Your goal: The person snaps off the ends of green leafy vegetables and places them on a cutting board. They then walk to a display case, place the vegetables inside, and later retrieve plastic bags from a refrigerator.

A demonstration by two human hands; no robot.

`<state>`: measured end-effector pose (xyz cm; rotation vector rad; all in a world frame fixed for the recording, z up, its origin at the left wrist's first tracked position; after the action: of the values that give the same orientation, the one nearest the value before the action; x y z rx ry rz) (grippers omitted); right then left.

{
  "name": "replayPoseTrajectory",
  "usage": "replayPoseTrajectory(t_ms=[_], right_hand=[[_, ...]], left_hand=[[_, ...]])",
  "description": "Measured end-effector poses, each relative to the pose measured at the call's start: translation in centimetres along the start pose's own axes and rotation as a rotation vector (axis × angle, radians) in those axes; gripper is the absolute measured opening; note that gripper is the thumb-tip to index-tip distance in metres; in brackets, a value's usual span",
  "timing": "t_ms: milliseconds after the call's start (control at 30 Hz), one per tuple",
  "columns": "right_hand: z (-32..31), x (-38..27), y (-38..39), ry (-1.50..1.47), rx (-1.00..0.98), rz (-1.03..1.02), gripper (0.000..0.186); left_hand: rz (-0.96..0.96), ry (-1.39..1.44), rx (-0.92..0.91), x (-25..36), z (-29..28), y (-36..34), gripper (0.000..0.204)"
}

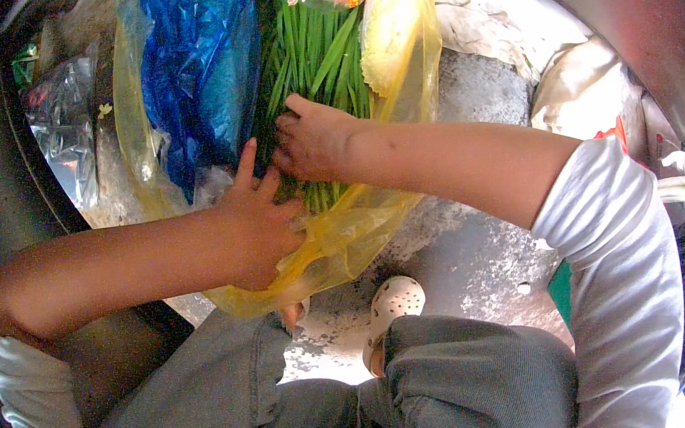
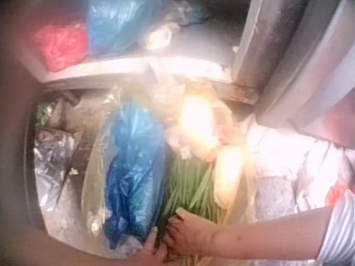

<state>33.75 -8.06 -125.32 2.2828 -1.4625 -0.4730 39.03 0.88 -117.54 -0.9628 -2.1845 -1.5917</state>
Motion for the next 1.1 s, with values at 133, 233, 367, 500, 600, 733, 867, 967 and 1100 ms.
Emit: replayPoseTrajectory(t_ms=[133, 233, 367, 500, 600, 733, 867, 967, 1100], right_hand=[[1.9, 0.4, 1.0, -0.005, 0.255, 0.02, 0.044], [2.3, 0.4, 0.9, -0.014, 0.265, 0.011, 0.041], [1.2, 0.9, 0.3, -0.008, 0.14, -0.075, 0.035], [0.9, 2.1, 1.0, -0.073, 0.262, -0.127, 0.032], [0.7, 2.6, 1.8, -0.113, 0.366, -0.122, 0.036], [1.1, 2.7, 1.9, -0.147, 0.412, -0.105, 0.04], [1.3, 2.0, 1.7, -0.067, 0.375, -0.082, 0.038], [0.0, 1.2, 1.3, 0.025, 0.235, -0.131, 0.033], [1.1, -0.2, 0.6, 0.087, 0.31, -0.148, 0.022]], left_hand=[[-0.006, -0.011, 0.008, 0.1, 0.4, -0.1, 0.052], [-0.015, -0.013, 0.013, 0.1, 0.4, -0.1, 0.053], [-0.016, -0.019, 0.018, 0.2, 0.6, -0.2, 0.05], [-0.024, -0.044, 0.061, 0.1, 1.0, -0.2, 0.047], [-0.031, -0.028, 0.107, -0.1, 1.3, 0.0, 0.046], [-0.041, -0.041, 0.144, -0.4, 1.8, 0.5, 0.046], [-0.028, -0.023, 0.187, -0.1, 2.0, 0.6, 0.043], [-0.024, -0.021, 0.191, -0.2, 2.2, 0.6, 0.041], [-0.023, -0.016, 0.257, -0.4, 2.8, 0.2, 0.04]])
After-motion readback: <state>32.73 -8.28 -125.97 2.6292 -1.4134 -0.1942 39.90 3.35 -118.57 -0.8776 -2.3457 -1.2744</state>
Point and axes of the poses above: each hand's wrist, its own y-axis away from the middle knuckle, its own z-axis out of the palm, x = y × z, the point moved 2 cm from there along -y, towards the middle knuckle, and after that the axes turned 9 degrees about z, right-handed, at the moved point
